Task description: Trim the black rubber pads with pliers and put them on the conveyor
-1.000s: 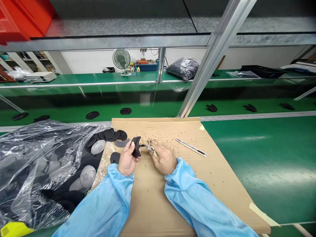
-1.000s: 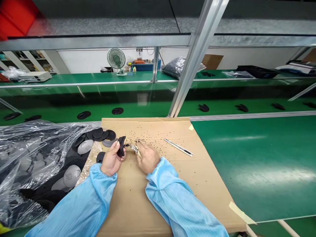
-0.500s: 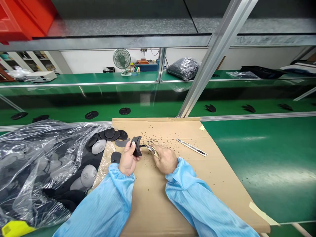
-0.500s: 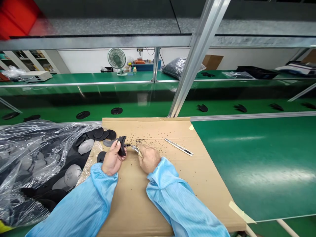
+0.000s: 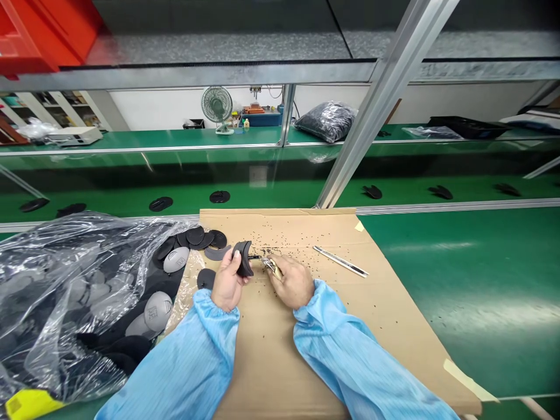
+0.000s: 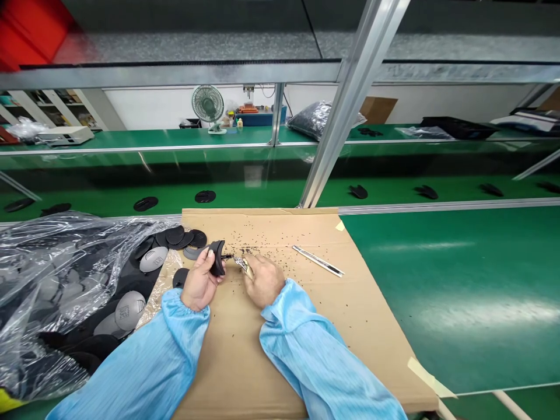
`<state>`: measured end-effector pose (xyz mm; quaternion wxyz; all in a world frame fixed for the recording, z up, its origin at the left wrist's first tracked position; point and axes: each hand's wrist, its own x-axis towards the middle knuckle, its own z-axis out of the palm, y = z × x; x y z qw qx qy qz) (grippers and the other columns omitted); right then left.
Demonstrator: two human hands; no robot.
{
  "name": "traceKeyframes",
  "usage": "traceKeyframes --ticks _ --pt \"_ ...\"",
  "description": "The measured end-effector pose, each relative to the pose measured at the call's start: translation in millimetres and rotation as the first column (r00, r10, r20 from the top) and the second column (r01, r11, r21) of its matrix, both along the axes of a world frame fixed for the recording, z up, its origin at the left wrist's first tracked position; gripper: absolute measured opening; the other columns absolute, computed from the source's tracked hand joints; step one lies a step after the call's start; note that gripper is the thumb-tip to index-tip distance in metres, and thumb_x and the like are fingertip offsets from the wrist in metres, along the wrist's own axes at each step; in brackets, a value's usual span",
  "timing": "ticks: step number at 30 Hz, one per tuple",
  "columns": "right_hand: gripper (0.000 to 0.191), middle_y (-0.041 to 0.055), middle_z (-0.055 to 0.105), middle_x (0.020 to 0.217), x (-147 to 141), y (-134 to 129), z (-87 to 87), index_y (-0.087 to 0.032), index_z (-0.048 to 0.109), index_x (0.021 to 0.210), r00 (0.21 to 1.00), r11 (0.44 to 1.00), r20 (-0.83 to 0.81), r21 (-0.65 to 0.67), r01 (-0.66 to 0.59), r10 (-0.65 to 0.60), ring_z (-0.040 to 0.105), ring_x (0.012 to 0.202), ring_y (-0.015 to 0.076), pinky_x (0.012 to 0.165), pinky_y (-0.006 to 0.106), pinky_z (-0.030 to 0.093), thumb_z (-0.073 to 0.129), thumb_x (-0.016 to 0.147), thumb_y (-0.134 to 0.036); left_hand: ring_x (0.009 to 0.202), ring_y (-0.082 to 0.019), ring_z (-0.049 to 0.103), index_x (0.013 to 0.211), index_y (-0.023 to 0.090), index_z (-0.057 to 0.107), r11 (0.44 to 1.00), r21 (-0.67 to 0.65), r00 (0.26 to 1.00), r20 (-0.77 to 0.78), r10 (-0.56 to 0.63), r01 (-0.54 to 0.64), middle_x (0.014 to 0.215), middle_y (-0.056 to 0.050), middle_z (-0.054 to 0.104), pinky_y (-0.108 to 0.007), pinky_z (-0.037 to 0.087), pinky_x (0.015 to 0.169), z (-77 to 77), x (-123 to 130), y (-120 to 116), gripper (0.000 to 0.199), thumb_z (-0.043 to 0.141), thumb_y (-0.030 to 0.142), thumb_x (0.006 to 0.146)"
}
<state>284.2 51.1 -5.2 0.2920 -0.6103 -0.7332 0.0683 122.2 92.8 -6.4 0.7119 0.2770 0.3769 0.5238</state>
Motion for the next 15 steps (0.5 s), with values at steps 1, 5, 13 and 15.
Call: traceKeyframes --ticks 1,5,13,15 --pt "0.032 0.0073 0.066 0.099 0.3 0.1 0.0 -0.02 0.058 0.114 1.0 1.0 0.014 0.004 0.007 -0.007 0.059 0.092 0.0217 0.082 0.031 0.045 0.052 0.082 -0.021 0.053 -0.011 0.051 0.107 0.022 0.048 1.0 0.005 1.0 -0.004 -0.004 0.004 0.065 0.001 0.057 -0.018 0.034 0.043 -0.4 0.0 0.1 0.057 0.076 0.047 0.064" --pt "0.032 0.0078 0.065 0.098 0.6 0.3 1.5 -0.02 0.059 0.114 0.998 1.0 0.062 -0.01 0.027 -0.027 0.059 0.092 0.0218 0.082 0.03 0.044 0.05 0.083 -0.02 0.054 -0.011 0.052 0.105 0.022 0.049 1.0 0.018 1.0 -0.009 -0.005 0.005 0.066 0.001 0.057 -0.018 0.034 0.042 -0.9 0.4 0.1 0.054 0.076 0.047 0.065" --pt "0.026 0.0036 0.067 0.091 -1.8 -1.7 7.3 -0.022 0.063 0.102 0.999 0.995 -0.029 -0.1 0.02 -0.023 0.06 0.082 0.0192 0.072 0.027 0.042 0.05 0.08 -0.017 0.054 -0.01 0.052 0.105 0.024 0.05 1.0 0.019 1.0 -0.003 0.013 -0.013 0.069 0.003 0.056 -0.018 0.034 0.042 0.7 1.4 -0.2 0.055 0.077 0.047 0.063" --pt "0.018 0.0009 0.066 0.081 -3.3 -2.0 9.7 -0.022 0.064 0.092 0.993 0.99 -0.12 -0.142 -0.004 -0.013 0.059 0.075 0.0174 0.067 0.025 0.041 0.051 0.079 -0.017 0.054 -0.01 0.052 0.105 0.024 0.051 1.0 0.016 1.0 -0.003 0.017 -0.017 0.07 0.003 0.056 -0.018 0.035 0.042 1.1 1.5 -0.3 0.055 0.078 0.047 0.062"
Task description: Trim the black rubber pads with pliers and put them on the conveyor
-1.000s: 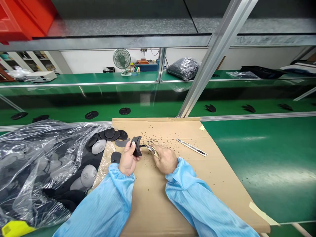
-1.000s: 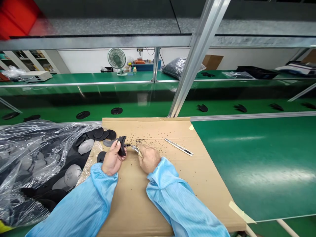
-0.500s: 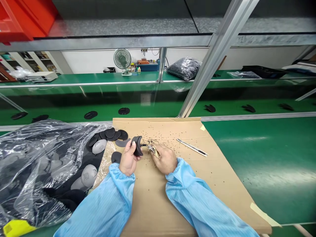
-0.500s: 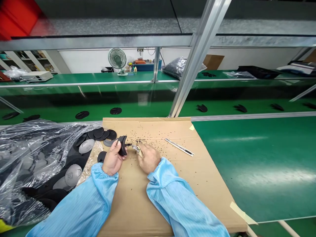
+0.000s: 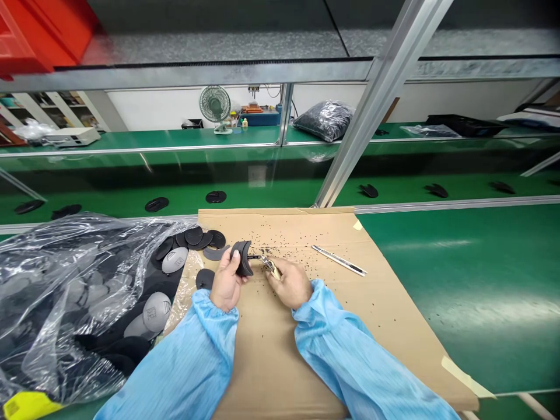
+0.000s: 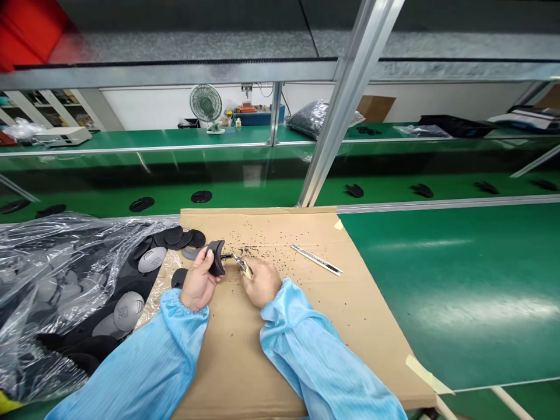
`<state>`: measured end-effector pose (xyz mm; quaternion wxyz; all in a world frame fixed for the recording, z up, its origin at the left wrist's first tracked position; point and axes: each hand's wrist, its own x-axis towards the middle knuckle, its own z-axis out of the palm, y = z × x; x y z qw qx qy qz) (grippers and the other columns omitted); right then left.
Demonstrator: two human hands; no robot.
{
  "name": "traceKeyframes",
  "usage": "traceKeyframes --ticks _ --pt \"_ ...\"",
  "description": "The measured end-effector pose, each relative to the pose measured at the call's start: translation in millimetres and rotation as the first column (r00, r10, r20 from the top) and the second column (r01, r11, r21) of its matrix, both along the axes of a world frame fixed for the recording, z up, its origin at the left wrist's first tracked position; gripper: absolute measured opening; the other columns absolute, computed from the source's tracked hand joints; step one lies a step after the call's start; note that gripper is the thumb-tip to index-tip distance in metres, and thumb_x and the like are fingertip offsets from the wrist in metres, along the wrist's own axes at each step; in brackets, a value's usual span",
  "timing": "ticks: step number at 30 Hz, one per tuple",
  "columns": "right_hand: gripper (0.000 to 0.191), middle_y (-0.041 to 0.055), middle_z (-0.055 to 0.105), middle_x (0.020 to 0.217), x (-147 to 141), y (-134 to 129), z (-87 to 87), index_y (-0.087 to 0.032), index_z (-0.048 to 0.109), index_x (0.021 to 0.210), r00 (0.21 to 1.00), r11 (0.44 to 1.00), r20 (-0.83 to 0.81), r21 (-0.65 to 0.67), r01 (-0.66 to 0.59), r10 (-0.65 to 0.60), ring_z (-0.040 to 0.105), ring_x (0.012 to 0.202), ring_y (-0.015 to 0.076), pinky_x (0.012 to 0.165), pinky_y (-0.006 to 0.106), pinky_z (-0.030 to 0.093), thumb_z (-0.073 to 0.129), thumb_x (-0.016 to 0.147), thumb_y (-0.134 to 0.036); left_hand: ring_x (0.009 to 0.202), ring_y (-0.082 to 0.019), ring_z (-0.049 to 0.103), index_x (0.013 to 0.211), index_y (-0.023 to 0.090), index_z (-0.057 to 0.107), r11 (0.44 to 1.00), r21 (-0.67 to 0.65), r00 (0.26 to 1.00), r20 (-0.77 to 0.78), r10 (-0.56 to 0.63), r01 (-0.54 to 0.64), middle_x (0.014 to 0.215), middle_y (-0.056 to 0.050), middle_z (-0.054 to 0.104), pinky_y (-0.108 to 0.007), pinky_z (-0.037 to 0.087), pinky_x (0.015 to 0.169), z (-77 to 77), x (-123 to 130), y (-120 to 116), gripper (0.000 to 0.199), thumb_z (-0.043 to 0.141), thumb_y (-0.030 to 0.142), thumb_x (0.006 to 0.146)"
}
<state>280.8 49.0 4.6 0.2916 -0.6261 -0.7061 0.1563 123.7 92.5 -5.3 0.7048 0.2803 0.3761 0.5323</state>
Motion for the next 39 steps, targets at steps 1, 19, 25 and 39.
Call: traceKeyframes --ticks 1,19,25,39 --pt "0.016 -0.0001 0.065 0.077 -1 0 0.8 -0.022 0.064 0.089 0.999 1.0 -0.042 -0.019 -0.006 0.005 0.058 0.072 0.0166 0.065 0.024 0.04 0.052 0.079 -0.018 0.054 -0.01 0.052 0.105 0.024 0.051 1.0 -0.002 1.0 0.001 0.002 -0.002 0.07 0.003 0.057 -0.018 0.035 0.041 0.1 0 0 0.055 0.078 0.046 0.062" --pt "0.04 0.0078 0.063 0.096 3 0 -5.5 -0.02 0.057 0.119 0.962 0.995 0.256 0.063 0.077 -0.091 0.057 0.088 0.0225 0.079 0.03 0.043 0.051 0.08 -0.019 0.055 -0.009 0.051 0.109 0.024 0.055 0.997 0.063 0.996 -0.075 0.057 -0.052 0.076 0.001 0.059 -0.017 0.033 0.041 -4.9 1 1 0.051 0.073 0.05 0.068" --pt "0.04 0.0086 0.063 0.092 3 -1 -4.7 -0.02 0.058 0.117 0.949 0.997 0.305 0.03 0.071 -0.076 0.057 0.087 0.0237 0.079 0.032 0.042 0.052 0.078 -0.016 0.057 -0.008 0.05 0.109 0.022 0.058 0.979 0.184 0.971 -0.203 0.127 -0.09 0.084 -0.001 0.061 -0.016 0.035 0.042 -9.1 1 -1 0.047 0.067 0.052 0.074" --pt "0.037 -0.001 0.059 0.07 0 7 -1.6 -0.017 0.06 0.086 0.437 0.984 -0.884 -0.176 0.012 -0.164 0.052 0.063 0.0127 0.065 0.028 0.042 0.076 0.062 -0.039 0.055 -0.01 0.052 0.11 0.02 0.053 0.991 0.106 0.982 -0.18 -0.06 0.08 0.073 0.0 0.058 -0.017 0.036 0.04 -7.8 2 -6 0.05 0.067 0.053 0.074"
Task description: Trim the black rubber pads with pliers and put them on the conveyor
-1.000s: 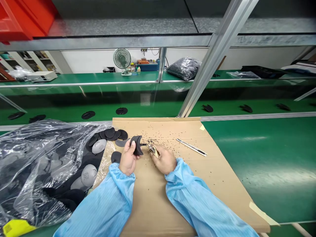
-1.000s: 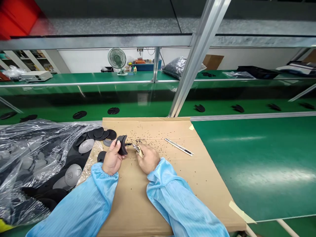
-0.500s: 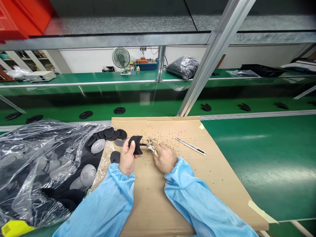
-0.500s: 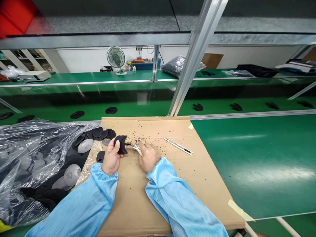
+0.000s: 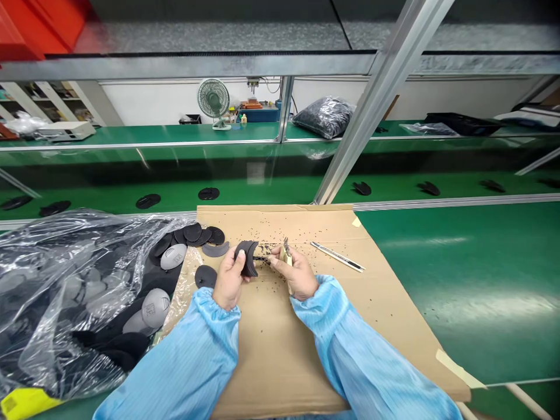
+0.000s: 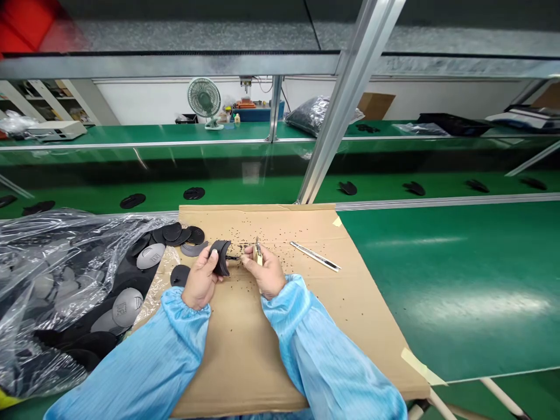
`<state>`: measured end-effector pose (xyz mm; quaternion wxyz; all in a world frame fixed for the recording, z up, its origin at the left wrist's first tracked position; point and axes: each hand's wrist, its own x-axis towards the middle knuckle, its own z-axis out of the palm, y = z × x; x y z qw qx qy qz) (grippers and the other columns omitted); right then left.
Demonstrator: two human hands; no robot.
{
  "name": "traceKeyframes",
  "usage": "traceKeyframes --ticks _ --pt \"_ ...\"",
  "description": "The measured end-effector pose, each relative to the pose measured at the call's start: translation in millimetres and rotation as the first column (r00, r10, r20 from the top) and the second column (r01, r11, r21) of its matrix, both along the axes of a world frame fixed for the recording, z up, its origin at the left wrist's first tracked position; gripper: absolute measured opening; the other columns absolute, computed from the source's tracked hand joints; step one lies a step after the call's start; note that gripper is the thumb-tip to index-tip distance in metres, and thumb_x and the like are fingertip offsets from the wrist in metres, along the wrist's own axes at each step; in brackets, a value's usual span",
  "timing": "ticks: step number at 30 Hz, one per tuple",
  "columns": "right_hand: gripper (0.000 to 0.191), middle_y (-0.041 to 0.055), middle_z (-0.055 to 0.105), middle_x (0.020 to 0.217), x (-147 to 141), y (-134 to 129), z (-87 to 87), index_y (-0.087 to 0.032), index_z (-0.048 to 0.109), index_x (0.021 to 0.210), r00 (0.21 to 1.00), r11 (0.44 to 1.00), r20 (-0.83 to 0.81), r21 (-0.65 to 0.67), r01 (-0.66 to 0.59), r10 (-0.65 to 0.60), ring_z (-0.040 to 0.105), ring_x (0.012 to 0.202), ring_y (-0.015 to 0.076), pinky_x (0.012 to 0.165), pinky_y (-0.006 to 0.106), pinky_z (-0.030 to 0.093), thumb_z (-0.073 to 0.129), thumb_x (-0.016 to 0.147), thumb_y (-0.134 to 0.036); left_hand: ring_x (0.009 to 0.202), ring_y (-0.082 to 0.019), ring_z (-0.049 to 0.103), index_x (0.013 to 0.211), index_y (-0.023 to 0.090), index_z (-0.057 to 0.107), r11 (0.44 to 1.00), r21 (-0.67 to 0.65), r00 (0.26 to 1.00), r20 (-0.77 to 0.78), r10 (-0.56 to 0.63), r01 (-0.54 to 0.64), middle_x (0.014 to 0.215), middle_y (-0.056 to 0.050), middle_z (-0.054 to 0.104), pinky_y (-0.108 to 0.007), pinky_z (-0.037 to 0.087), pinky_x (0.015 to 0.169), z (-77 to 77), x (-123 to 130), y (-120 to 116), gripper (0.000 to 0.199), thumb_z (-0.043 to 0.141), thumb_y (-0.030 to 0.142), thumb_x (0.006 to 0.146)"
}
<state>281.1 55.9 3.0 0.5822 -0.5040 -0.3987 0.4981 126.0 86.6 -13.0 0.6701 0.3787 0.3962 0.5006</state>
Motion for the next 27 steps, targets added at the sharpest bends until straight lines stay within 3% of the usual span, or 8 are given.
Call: traceKeyframes --ticks 4,8,14,22,27 --pt "0.039 -0.002 0.059 0.069 -1.7 -0.2 -0.9 -0.018 0.06 0.086 0.98 0.998 -0.195 -0.031 -0.047 0.04 0.05 0.059 0.011 0.062 0.027 0.041 0.081 0.057 -0.033 0.053 -0.01 0.049 0.106 0.02 0.054 1.0 0.009 1.0 0.007 -0.01 0.01 0.072 0.001 0.056 -0.018 0.036 0.041 0.9 1.3 -1.1 0.047 0.067 0.052 0.074" --pt "0.038 -0.0043 0.056 0.067 -1.8 0.4 -2.9 -0.019 0.06 0.087 0.949 0.995 -0.304 -0.031 -0.093 0.079 0.048 0.057 0.0097 0.06 0.025 0.04 0.079 0.055 -0.026 0.057 -0.01 0.05 0.104 0.02 0.057 0.994 0.111 1.0 -0.026 0.018 -0.015 0.077 -0.001 0.057 -0.018 0.04 0.045 0.4 2.2 -2.8 0.042 0.066 0.05 0.076" --pt "0.037 -0.0054 0.054 0.064 -5.3 0.1 1.3 -0.019 0.06 0.084 0.917 0.994 -0.398 -0.095 -0.054 0.012 0.05 0.055 0.0099 0.058 0.025 0.039 0.077 0.052 -0.02 0.072 -0.015 0.058 0.101 0.018 0.059 0.976 0.216 0.992 -0.123 0.035 -0.008 0.091 -0.005 0.062 -0.022 0.049 0.056 -1.6 1.9 -6.9 0.036 0.064 0.045 0.079" --pt "0.029 -0.0045 0.05 0.057 -5.3 0.5 -1.9 -0.02 0.054 0.079 0.889 0.99 -0.459 -0.119 -0.075 0.012 0.05 0.054 0.0127 0.056 0.027 0.039 0.07 0.054 -0.019 0.076 -0.017 0.06 0.1 0.017 0.063 0.98 0.197 0.991 -0.134 0.005 0.022 0.092 -0.007 0.064 -0.023 0.051 0.059 -0.4 1.4 -9.7 0.037 0.069 0.043 0.075" --pt "0.025 -0.0027 0.052 0.059 -3.2 0.7 -1.1 -0.02 0.054 0.079 0.88 0.985 -0.47 -0.113 -0.127 0.06 0.052 0.056 0.014 0.059 0.03 0.042 0.064 0.057 -0.019 0.065 -0.014 0.057 0.103 0.017 0.059 0.993 0.095 0.995 -0.08 -0.062 0.07 0.086 -0.006 0.063 -0.021 0.046 0.048 -3.2 2.6 -6.4 0.043 0.066 0.049 0.076"
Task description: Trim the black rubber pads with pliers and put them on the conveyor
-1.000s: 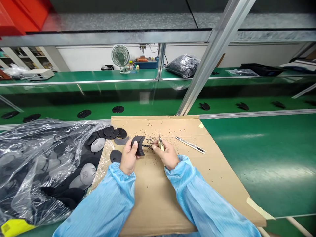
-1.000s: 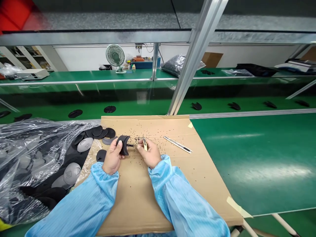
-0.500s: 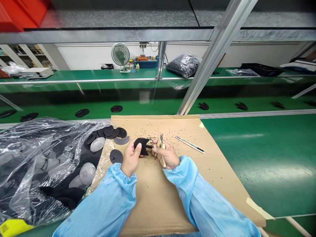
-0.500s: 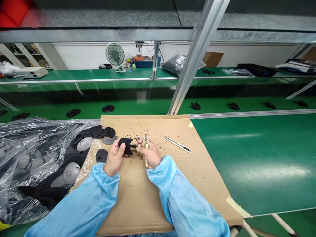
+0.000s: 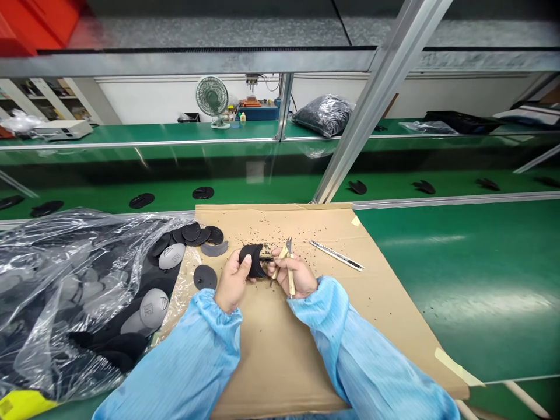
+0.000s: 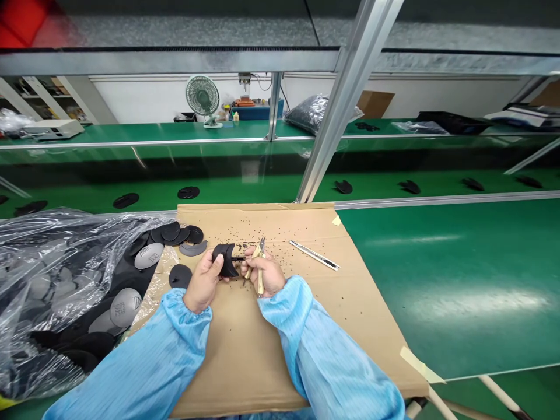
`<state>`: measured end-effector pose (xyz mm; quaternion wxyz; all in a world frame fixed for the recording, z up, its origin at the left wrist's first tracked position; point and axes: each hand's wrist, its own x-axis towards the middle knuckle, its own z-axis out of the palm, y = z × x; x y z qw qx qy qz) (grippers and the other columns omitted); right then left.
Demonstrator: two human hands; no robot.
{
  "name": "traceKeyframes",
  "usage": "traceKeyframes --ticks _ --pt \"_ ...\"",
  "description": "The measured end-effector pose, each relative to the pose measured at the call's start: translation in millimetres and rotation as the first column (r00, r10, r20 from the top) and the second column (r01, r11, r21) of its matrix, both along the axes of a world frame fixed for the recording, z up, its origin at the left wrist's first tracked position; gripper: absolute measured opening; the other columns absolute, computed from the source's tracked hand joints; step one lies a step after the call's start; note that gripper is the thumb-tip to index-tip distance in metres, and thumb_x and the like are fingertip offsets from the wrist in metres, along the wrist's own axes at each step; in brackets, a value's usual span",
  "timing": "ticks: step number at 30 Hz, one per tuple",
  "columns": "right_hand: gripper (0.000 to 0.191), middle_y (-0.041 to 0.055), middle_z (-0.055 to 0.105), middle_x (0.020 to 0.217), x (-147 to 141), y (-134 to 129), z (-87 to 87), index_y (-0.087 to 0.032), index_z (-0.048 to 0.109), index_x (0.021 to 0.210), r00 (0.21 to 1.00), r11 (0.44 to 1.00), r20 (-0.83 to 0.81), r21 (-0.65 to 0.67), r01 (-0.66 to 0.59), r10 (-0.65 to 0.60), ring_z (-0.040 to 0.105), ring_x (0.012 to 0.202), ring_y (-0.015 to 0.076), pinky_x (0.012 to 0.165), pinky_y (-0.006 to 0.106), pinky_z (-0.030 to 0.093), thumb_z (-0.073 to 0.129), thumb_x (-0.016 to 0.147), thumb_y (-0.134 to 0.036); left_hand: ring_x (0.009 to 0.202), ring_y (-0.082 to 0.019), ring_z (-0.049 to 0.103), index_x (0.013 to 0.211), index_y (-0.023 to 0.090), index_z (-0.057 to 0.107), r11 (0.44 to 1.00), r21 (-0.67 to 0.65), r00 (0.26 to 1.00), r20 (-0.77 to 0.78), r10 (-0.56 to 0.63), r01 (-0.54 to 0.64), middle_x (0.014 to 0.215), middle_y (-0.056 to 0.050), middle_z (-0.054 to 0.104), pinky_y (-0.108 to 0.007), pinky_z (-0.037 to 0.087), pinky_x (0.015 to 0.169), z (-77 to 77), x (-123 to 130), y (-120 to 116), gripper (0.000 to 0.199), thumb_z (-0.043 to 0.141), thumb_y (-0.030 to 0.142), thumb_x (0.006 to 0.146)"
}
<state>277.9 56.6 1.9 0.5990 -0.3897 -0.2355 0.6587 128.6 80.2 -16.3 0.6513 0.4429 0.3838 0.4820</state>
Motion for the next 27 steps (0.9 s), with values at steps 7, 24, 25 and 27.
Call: traceKeyframes --ticks 7,24,25,27 --pt "0.026 -0.0004 0.059 0.064 0 -2 2.0 -0.019 0.057 0.082 1.0 1.0 -0.004 -0.001 -0.027 0.027 0.056 0.059 0.0147 0.062 0.031 0.045 0.068 0.058 -0.022 0.057 -0.011 0.053 0.097 0.017 0.055 0.991 -0.13 0.997 0.077 -0.023 0.033 0.076 -0.003 0.06 -0.019 0.041 0.044 3.2 1 3 0.045 0.069 0.052 0.072" --pt "0.032 -0.0014 0.06 0.058 -2 -3 1.2 -0.017 0.06 0.08 0.998 0.999 -0.052 -0.037 -0.027 0.026 0.054 0.055 0.0112 0.057 0.024 0.042 0.078 0.055 -0.022 0.064 -0.01 0.053 0.105 0.017 0.054 0.999 0.008 0.999 0.025 -0.035 0.035 0.088 -0.004 0.061 -0.02 0.043 0.049 -2.6 0 3 0.04 0.061 0.048 0.081" --pt "0.032 -0.0015 0.06 0.057 -2 -3 1.3 -0.017 0.059 0.08 0.998 0.999 -0.055 -0.038 -0.027 0.025 0.054 0.055 0.0111 0.056 0.023 0.042 0.078 0.055 -0.022 0.066 -0.011 0.053 0.106 0.017 0.054 0.999 0.052 1.0 -0.007 -0.015 0.016 0.091 -0.004 0.061 -0.02 0.045 0.051 -4.2 0 2 0.04 0.06 0.048 0.082" --pt "0.033 -0.0019 0.059 0.057 -3 -2 1.6 -0.017 0.059 0.08 0.998 0.999 -0.064 -0.041 -0.018 0.015 0.053 0.055 0.0112 0.056 0.023 0.042 0.079 0.054 -0.022 0.068 -0.011 0.054 0.107 0.018 0.055 0.994 0.109 0.998 -0.06 0.013 -0.006 0.093 -0.004 0.061 -0.021 0.047 0.054 -6.5 -1 1 0.038 0.058 0.047 0.083"
